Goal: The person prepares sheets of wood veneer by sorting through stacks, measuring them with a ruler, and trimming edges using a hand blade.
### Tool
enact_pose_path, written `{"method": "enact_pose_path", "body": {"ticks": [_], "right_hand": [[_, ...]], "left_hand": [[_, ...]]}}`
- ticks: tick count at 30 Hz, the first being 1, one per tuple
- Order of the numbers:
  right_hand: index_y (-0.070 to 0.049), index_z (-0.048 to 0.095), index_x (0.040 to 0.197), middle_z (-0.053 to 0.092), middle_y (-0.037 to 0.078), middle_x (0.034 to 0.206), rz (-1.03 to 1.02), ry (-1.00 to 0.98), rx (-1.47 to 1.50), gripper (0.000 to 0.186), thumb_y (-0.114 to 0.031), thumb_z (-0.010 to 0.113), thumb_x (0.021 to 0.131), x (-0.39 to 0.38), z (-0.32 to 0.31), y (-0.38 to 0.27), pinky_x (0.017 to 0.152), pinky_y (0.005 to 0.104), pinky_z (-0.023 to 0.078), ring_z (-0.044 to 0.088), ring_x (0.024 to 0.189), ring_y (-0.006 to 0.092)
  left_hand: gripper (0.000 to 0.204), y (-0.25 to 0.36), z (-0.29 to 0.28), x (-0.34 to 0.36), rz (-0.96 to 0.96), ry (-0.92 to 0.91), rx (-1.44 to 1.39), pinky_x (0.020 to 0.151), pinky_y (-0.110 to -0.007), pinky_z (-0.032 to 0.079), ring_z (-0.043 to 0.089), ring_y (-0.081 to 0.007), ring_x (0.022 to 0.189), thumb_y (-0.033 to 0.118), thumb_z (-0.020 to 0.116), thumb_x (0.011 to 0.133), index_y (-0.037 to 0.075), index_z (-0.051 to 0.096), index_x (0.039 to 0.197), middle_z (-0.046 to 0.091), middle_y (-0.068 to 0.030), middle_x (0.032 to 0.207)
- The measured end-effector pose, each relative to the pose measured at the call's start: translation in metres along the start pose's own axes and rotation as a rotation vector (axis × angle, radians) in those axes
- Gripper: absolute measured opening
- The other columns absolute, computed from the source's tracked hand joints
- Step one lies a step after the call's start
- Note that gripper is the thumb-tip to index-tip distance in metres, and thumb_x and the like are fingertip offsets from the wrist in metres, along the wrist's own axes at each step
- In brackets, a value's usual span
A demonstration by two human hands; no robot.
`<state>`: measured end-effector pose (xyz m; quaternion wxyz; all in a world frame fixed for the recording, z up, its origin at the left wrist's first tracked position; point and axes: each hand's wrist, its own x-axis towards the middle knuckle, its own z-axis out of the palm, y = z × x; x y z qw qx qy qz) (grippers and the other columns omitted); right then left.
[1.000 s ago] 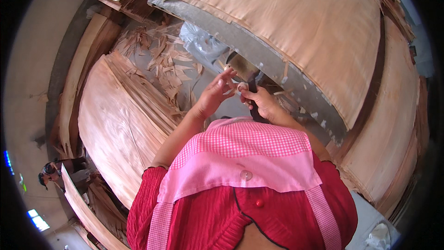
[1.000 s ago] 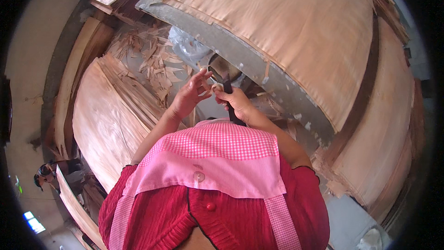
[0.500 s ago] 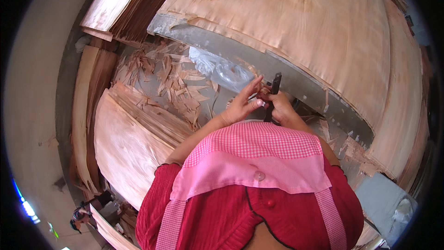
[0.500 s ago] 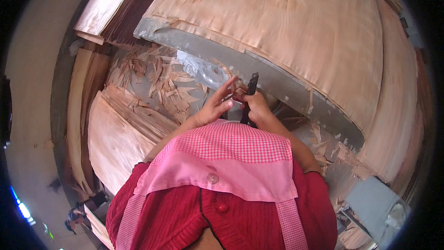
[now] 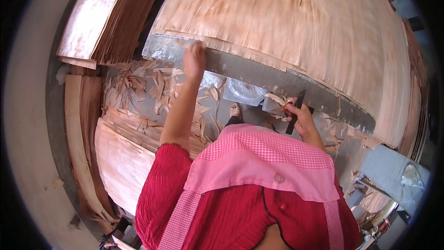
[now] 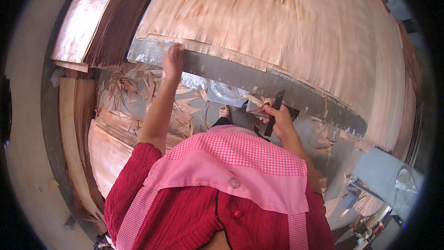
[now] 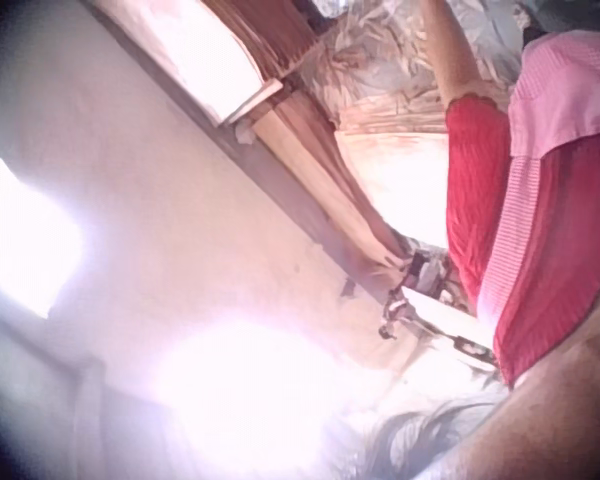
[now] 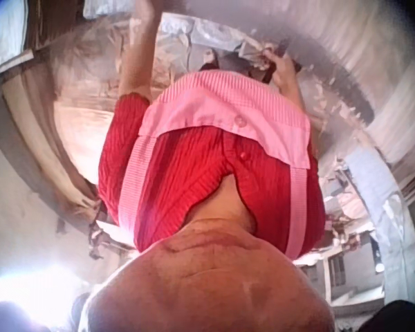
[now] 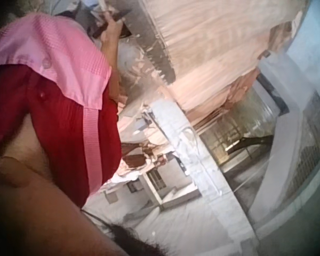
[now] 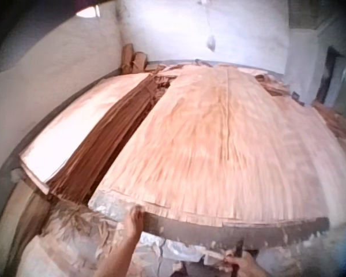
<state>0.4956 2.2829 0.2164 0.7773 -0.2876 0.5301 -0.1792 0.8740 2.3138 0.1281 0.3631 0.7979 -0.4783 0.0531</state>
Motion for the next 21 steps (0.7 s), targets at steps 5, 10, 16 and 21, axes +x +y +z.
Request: {"method": "enact_pose_path", "body": {"ticks": [5, 10, 16, 21], "right_hand": [[-0.007, 0.053, 0.094, 0.058, 0.004, 0.081, 0.011, 0.058, -0.003, 0.018, -0.008, 0.058, 0.076, 0.003, -0.016, 0.012, 0.048, 0.0235, 0.037, 0.058, 0.071, 0.0142], [-0.008, 0.053, 0.09, 0.059, 0.003, 0.081, -0.009, 0.02, -0.038, 0.015, -0.007, 0.058, 0.076, 0.008, -0.019, 0.009, 0.049, 0.0228, 0.036, 0.057, 0.072, 0.0127], [-0.008, 0.053, 0.087, 0.057, 0.002, 0.077, -0.022, 0.006, -0.024, 0.011, -0.006, 0.057, 0.077, 0.001, -0.03, 0.01, 0.049, 0.0225, 0.036, 0.057, 0.071, 0.0128], [-0.005, 0.053, 0.092, 0.058, 0.003, 0.078, -0.142, -0.001, 0.025, 0.018, -0.008, 0.058, 0.076, -0.012, -0.057, 0.026, 0.048, 0.0205, 0.038, 0.057, 0.07, 0.0116]], "left_hand": [[0.015, 0.028, -0.046, -0.119, 0.522, -0.422, -0.302, 0.058, -0.035, 0.047, 0.057, -0.0276, 0.069, 0.001, 0.05, 0.071, 0.008, 0.052, 0.085, 0.057, -0.0073, 0.078], [0.013, 0.039, -0.081, -0.181, 0.352, -1.132, -0.291, 0.063, -0.037, 0.047, 0.059, -0.0277, 0.074, 0.01, 0.048, 0.074, 0.006, 0.056, 0.085, 0.06, -0.009, 0.085], [0.018, -0.036, -0.071, -0.233, 0.331, -1.491, 0.203, 0.065, -0.042, 0.047, 0.06, -0.0306, 0.076, 0.015, 0.047, 0.075, 0.006, 0.061, 0.083, 0.061, -0.0158, 0.081], [0.014, 0.066, -0.072, -0.15, 0.147, -1.373, 0.292, 0.064, -0.04, 0.046, 0.059, -0.0327, 0.076, 0.01, 0.05, 0.076, 0.007, 0.062, 0.083, 0.06, -0.0171, 0.082]]}}
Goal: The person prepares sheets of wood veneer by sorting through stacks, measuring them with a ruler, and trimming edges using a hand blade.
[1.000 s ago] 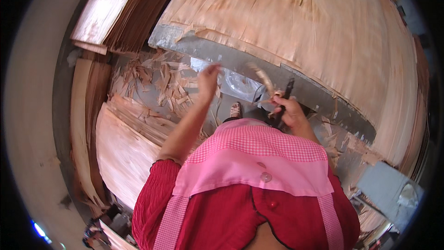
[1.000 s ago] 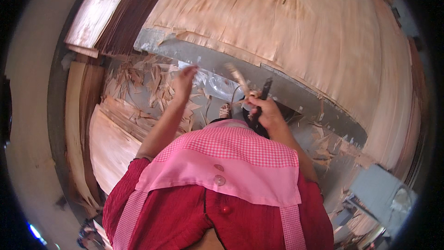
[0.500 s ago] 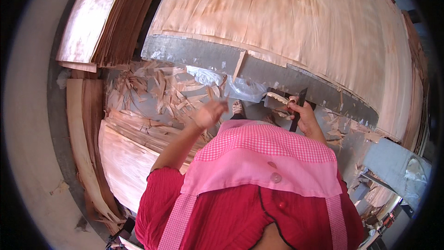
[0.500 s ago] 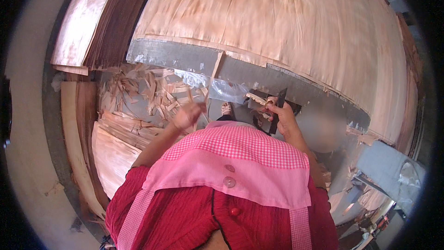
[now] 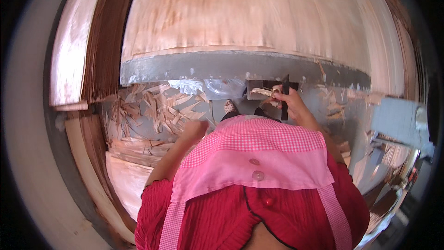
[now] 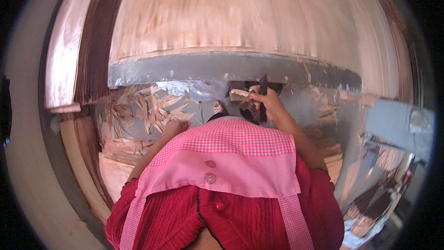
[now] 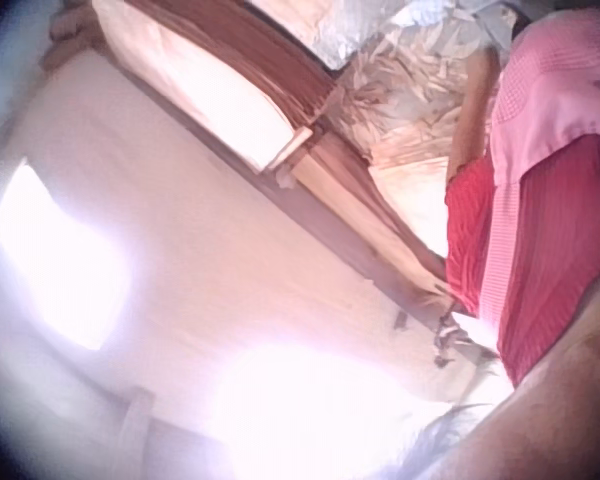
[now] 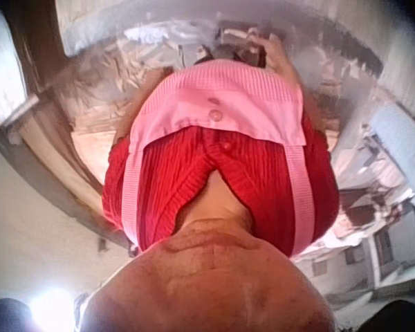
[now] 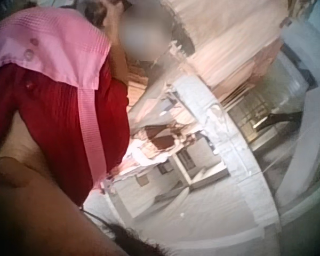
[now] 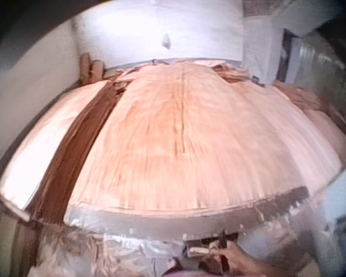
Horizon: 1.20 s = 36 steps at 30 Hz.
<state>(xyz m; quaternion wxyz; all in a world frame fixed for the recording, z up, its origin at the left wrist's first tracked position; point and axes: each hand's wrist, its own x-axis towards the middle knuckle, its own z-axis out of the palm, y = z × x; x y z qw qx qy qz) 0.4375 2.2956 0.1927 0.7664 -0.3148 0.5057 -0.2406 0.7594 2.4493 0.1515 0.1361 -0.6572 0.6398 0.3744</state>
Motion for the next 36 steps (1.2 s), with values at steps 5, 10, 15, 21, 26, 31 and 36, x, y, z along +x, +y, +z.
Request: {"method": "enact_pose_path", "body": {"ticks": [5, 10, 15, 21, 26, 31, 36], "right_hand": [[-0.004, 0.052, 0.097, 0.057, 0.001, 0.08, -0.052, 0.006, -0.039, 0.026, -0.009, 0.062, 0.074, -0.028, 0.006, -0.011, 0.044, 0.0192, 0.039, 0.055, 0.067, 0.0087], [-0.004, 0.052, 0.097, 0.056, 0.0, 0.08, -0.299, 0.195, -0.009, 0.028, -0.005, 0.063, 0.072, -0.061, -0.025, -0.018, 0.046, 0.0197, 0.04, 0.052, 0.063, 0.0076], [-0.001, 0.05, 0.098, 0.054, 0.002, 0.074, -0.345, 0.11, 0.071, 0.026, -0.001, 0.058, 0.073, -0.102, -0.125, -0.012, 0.047, 0.0211, 0.041, 0.05, 0.056, 0.0076], [-0.001, 0.054, 0.1, 0.057, 0.002, 0.08, -0.381, 0.511, 0.249, 0.026, -0.008, 0.06, 0.075, -0.191, -0.293, 0.007, 0.049, 0.0218, 0.04, 0.052, 0.064, 0.0098], [-0.004, 0.055, 0.1, 0.058, 0.004, 0.085, -0.484, 0.625, 0.849, 0.023, -0.007, 0.058, 0.077, -0.274, -0.422, 0.024, 0.054, 0.0224, 0.04, 0.053, 0.072, 0.0114], [-0.002, 0.055, 0.1, 0.057, 0.004, 0.079, -0.772, 0.993, 0.886, 0.023, -0.01, 0.058, 0.078, -0.311, -0.551, 0.093, 0.048, 0.0182, 0.04, 0.053, 0.065, 0.011], [-0.004, 0.062, 0.092, 0.055, 0.003, 0.067, -0.349, 1.142, -0.002, 0.027, -0.023, 0.066, 0.073, -0.321, -0.58, 0.007, 0.058, 0.0279, 0.043, 0.05, 0.06, 0.0137]], "left_hand": [[0.016, 0.128, -0.074, 0.044, 0.483, 0.643, -0.975, 0.084, -0.029, 0.04, 0.053, -0.0199, 0.097, 0.006, 0.052, 0.082, 0.001, 0.058, 0.095, 0.055, -0.0124, 0.109], [0.024, 0.255, -0.048, 0.072, 0.568, 0.198, -1.53, 0.086, -0.025, 0.037, 0.05, -0.0152, 0.098, 0.014, 0.044, 0.089, -0.001, 0.05, 0.108, 0.056, -0.0102, 0.105], [0.025, 0.362, -0.023, 0.087, 0.498, -0.048, -1.529, 0.061, -0.024, 0.047, 0.057, -0.0132, 0.072, 0.017, 0.042, 0.09, -0.001, 0.048, 0.107, 0.059, -0.0091, 0.093], [0.017, 0.522, 0.03, 0.13, 0.467, -0.338, -1.46, 0.072, -0.027, 0.046, 0.057, -0.0186, 0.082, 0.003, 0.044, 0.082, 0.001, 0.051, 0.098, 0.058, -0.011, 0.094], [0.023, 0.66, 0.069, 0.152, 0.416, -0.675, -1.501, 0.078, -0.029, 0.043, 0.055, -0.0207, 0.086, -0.002, 0.041, 0.08, 0.001, 0.052, 0.099, 0.057, -0.0114, 0.098], [0.019, 0.764, 0.064, 0.191, 0.641, -0.467, -1.179, 0.069, -0.031, 0.045, 0.055, -0.0221, 0.078, 0.002, 0.049, 0.076, 0.005, 0.057, 0.093, 0.059, -0.0084, 0.084], [0.014, 0.853, 0.078, 0.246, 1.397, 0.302, -0.059, 0.066, -0.035, 0.044, 0.054, -0.0274, 0.076, 0.007, 0.059, 0.069, 0.011, 0.067, 0.08, 0.058, -0.009, 0.079]]}}
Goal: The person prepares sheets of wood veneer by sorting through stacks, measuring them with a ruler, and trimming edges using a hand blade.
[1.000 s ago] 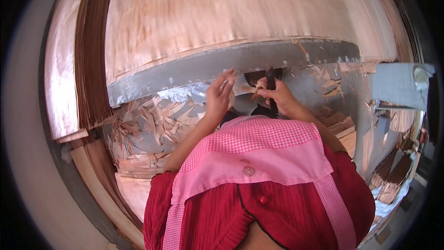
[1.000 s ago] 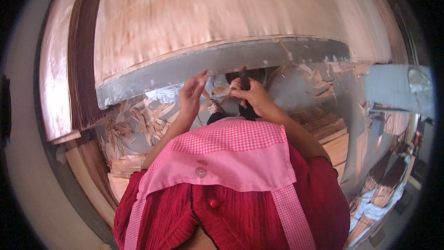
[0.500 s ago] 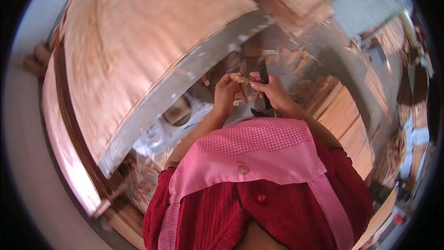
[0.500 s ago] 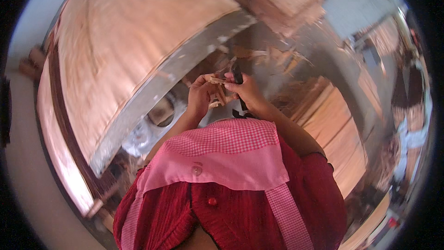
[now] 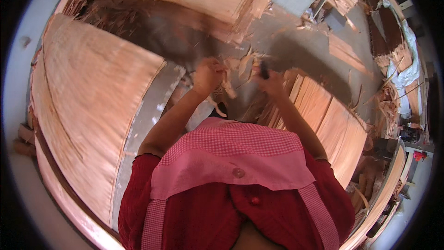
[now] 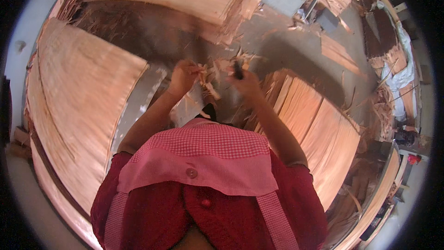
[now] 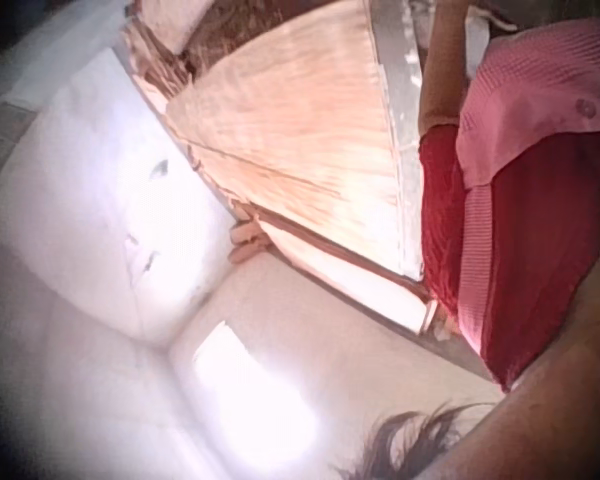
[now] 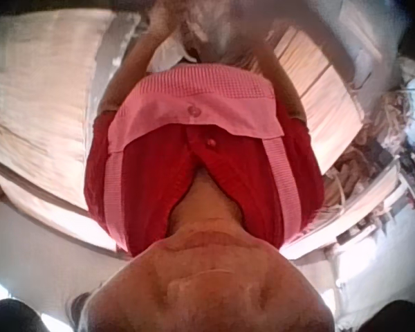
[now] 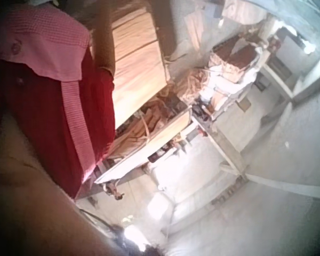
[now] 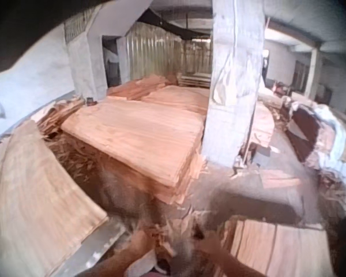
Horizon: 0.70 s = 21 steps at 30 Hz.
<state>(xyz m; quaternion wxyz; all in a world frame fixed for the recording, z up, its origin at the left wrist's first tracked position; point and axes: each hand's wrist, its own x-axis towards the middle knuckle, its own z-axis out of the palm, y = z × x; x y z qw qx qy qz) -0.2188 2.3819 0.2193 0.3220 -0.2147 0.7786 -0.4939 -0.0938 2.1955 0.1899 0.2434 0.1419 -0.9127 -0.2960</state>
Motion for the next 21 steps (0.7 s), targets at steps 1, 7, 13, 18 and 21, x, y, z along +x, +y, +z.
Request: {"method": "enact_pose_path", "body": {"ticks": [1, 7, 13, 18, 21], "right_hand": [[-0.003, 0.061, 0.093, 0.056, 0.006, 0.066, -0.1, -0.022, -0.165, 0.03, -0.024, 0.066, 0.072, 0.02, 0.003, -0.011, 0.059, 0.0296, 0.043, 0.052, 0.06, 0.015], [0.001, 0.058, 0.087, 0.057, 0.015, 0.069, -0.325, -0.028, -0.252, 0.034, -0.028, 0.066, 0.071, 0.146, -0.006, -0.035, 0.059, 0.032, 0.042, 0.053, 0.06, 0.0197], [-0.006, 0.062, 0.088, 0.054, -0.001, 0.062, 0.027, -0.463, -0.191, 0.023, -0.024, 0.066, 0.073, 0.255, -0.065, -0.069, 0.046, 0.0224, 0.037, 0.048, 0.05, 0.0081], [-0.007, 0.06, 0.081, 0.052, 0.0, 0.056, 0.223, -0.037, -0.622, 0.02, -0.027, 0.06, 0.077, 0.451, -0.308, 0.013, 0.039, 0.023, 0.034, 0.046, 0.048, 0.0086], [-0.007, 0.06, 0.081, 0.052, 0.0, 0.057, 0.023, 0.381, -0.884, 0.02, -0.027, 0.06, 0.078, 0.552, -0.398, -0.02, 0.039, 0.0233, 0.035, 0.047, 0.048, 0.0091]], "left_hand": [[0.013, -0.002, 0.012, 0.02, -0.046, -0.121, -0.15, 0.067, -0.036, 0.043, 0.054, -0.028, 0.077, 0.008, 0.06, 0.067, 0.012, 0.068, 0.077, 0.057, -0.0091, 0.079], [0.015, -0.013, 0.036, 0.122, -0.37, -0.048, -0.606, 0.052, -0.027, 0.045, 0.058, -0.0158, 0.056, 0.003, 0.059, 0.071, 0.003, 0.057, 0.086, 0.059, -0.0111, 0.064], [0.021, -0.068, 0.085, 0.204, -0.314, -0.015, -0.762, 0.061, -0.027, 0.045, 0.057, -0.0152, 0.066, 0.006, 0.063, 0.071, 0.002, 0.058, 0.091, 0.061, -0.0084, 0.077], [0.023, -0.099, 0.067, 0.26, -0.411, 0.003, -0.654, 0.065, -0.03, 0.046, 0.059, -0.0186, 0.069, 0.012, 0.058, 0.077, 0.005, 0.059, 0.098, 0.062, -0.0098, 0.085], [0.022, -0.138, 0.05, 0.259, -0.656, 0.074, -0.532, 0.063, -0.032, 0.046, 0.059, -0.0204, 0.067, 0.015, 0.055, 0.079, 0.005, 0.059, 0.098, 0.062, -0.011, 0.083]]}}
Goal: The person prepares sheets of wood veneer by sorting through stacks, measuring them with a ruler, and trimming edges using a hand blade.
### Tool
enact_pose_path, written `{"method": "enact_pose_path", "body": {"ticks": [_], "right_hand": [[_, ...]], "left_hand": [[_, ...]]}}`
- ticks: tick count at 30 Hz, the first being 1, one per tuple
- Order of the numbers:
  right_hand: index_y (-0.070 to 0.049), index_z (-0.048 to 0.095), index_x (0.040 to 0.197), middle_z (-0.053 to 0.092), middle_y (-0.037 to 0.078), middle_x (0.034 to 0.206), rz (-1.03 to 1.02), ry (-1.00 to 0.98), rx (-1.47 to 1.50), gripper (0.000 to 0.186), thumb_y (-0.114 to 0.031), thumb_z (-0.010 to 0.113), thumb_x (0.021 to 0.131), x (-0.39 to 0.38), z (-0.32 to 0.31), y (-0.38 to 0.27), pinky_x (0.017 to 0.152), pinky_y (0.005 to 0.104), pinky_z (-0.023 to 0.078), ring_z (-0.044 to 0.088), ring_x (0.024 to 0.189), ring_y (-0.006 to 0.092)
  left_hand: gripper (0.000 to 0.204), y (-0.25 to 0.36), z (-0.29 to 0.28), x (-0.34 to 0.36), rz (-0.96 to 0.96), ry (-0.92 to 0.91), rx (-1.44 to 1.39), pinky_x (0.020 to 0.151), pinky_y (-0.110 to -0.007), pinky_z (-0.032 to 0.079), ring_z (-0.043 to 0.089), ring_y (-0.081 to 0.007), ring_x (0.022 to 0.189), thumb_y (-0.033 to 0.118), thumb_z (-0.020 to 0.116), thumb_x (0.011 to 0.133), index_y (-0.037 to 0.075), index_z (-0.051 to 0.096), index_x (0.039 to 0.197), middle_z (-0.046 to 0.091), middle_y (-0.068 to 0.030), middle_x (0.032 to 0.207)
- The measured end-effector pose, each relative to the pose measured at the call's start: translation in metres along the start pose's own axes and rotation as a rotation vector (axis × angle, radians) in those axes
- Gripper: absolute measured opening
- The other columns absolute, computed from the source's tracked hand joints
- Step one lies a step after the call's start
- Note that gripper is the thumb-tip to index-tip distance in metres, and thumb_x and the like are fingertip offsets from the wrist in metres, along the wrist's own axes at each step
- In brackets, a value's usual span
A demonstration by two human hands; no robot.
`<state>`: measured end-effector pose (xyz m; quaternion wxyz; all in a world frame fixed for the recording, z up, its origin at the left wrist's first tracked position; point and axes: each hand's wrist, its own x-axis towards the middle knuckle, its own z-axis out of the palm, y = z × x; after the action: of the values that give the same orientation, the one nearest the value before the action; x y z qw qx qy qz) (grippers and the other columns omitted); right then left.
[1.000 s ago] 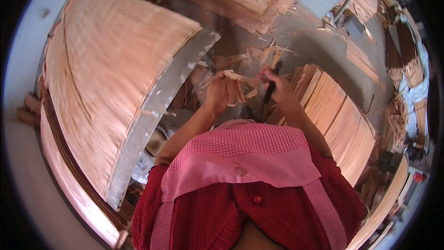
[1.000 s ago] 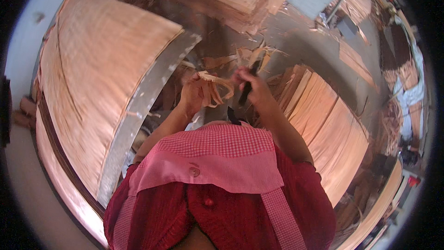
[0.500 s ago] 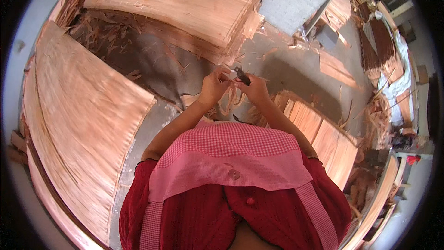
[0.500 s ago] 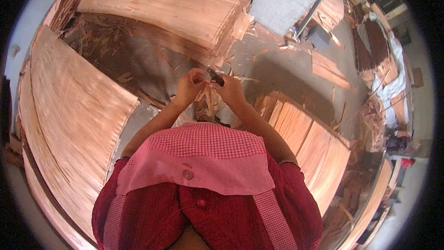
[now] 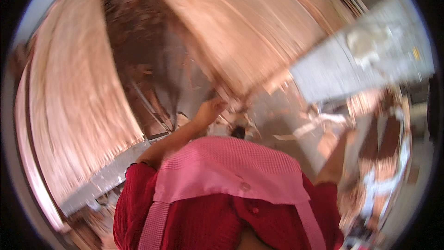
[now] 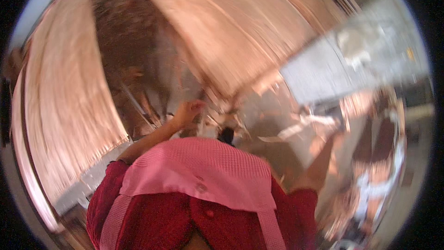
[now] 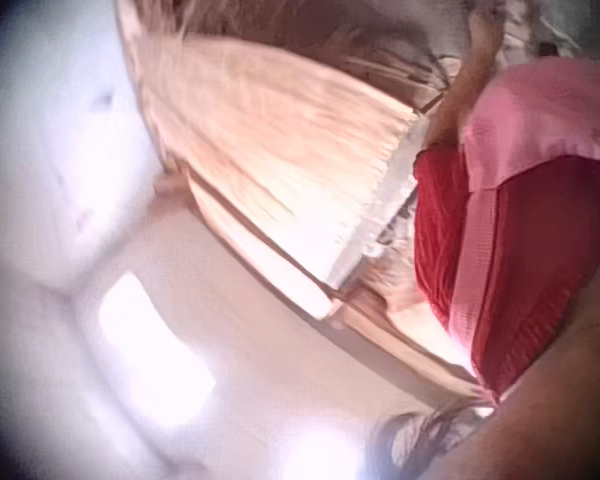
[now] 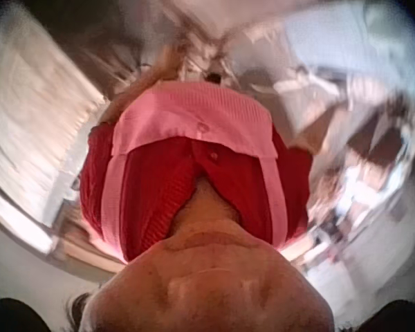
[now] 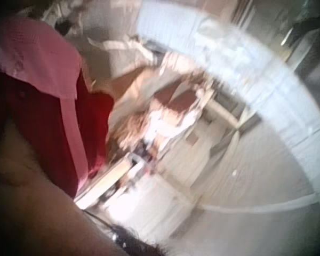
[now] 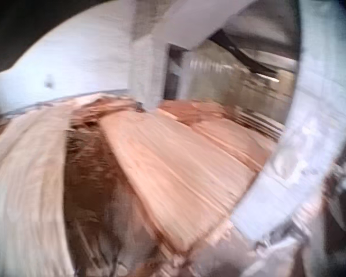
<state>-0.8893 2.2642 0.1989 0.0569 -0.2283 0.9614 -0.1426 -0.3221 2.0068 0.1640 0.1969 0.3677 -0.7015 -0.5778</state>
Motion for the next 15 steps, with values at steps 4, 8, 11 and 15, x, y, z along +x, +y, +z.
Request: {"method": "enact_pose_path", "body": {"ticks": [4, 8, 11, 15], "right_hand": [[-0.007, 0.059, 0.082, 0.052, 0.001, 0.057, -0.009, 0.085, 0.142, 0.02, -0.027, 0.059, 0.078, 0.094, 0.021, -0.019, 0.04, 0.0236, 0.036, 0.047, 0.048, 0.0097], [-0.007, 0.058, 0.082, 0.052, 0.002, 0.058, 0.074, -0.33, 0.412, 0.02, -0.026, 0.058, 0.079, 0.076, 0.172, -0.08, 0.04, 0.024, 0.037, 0.048, 0.048, 0.0103], [-0.007, 0.057, 0.083, 0.053, 0.003, 0.058, -0.016, -0.836, 0.415, 0.019, -0.026, 0.057, 0.08, 0.011, 0.273, -0.201, 0.04, 0.0242, 0.037, 0.048, 0.048, 0.0108], [-0.007, 0.056, 0.083, 0.053, 0.003, 0.059, -0.358, -1.382, 0.315, 0.019, -0.026, 0.056, 0.08, -0.09, 0.334, -0.382, 0.04, 0.0246, 0.038, 0.049, 0.048, 0.0114]], "left_hand": [[0.02, -0.014, -0.024, -0.019, -0.271, 0.362, 0.047, 0.064, -0.033, 0.046, 0.06, -0.0225, 0.07, 0.017, 0.055, 0.08, 0.006, 0.061, 0.095, 0.062, -0.0141, 0.08], [0.018, -0.084, -0.012, -0.016, -0.309, 0.399, -0.057, 0.072, -0.031, 0.045, 0.059, -0.0182, 0.083, 0.015, 0.054, 0.081, 0.006, 0.06, 0.096, 0.062, -0.0117, 0.088], [0.019, -0.068, -0.024, -0.018, -0.233, 0.502, 0.124, 0.07, -0.035, 0.045, 0.059, -0.0279, 0.078, 0.018, 0.052, 0.08, 0.005, 0.061, 0.09, 0.062, -0.0126, 0.083], [0.021, -0.092, -0.052, 0.016, -0.299, 0.433, 0.091, 0.069, -0.036, 0.045, 0.059, -0.0277, 0.079, 0.021, 0.055, 0.079, 0.007, 0.06, 0.094, 0.06, -0.0142, 0.081]]}}
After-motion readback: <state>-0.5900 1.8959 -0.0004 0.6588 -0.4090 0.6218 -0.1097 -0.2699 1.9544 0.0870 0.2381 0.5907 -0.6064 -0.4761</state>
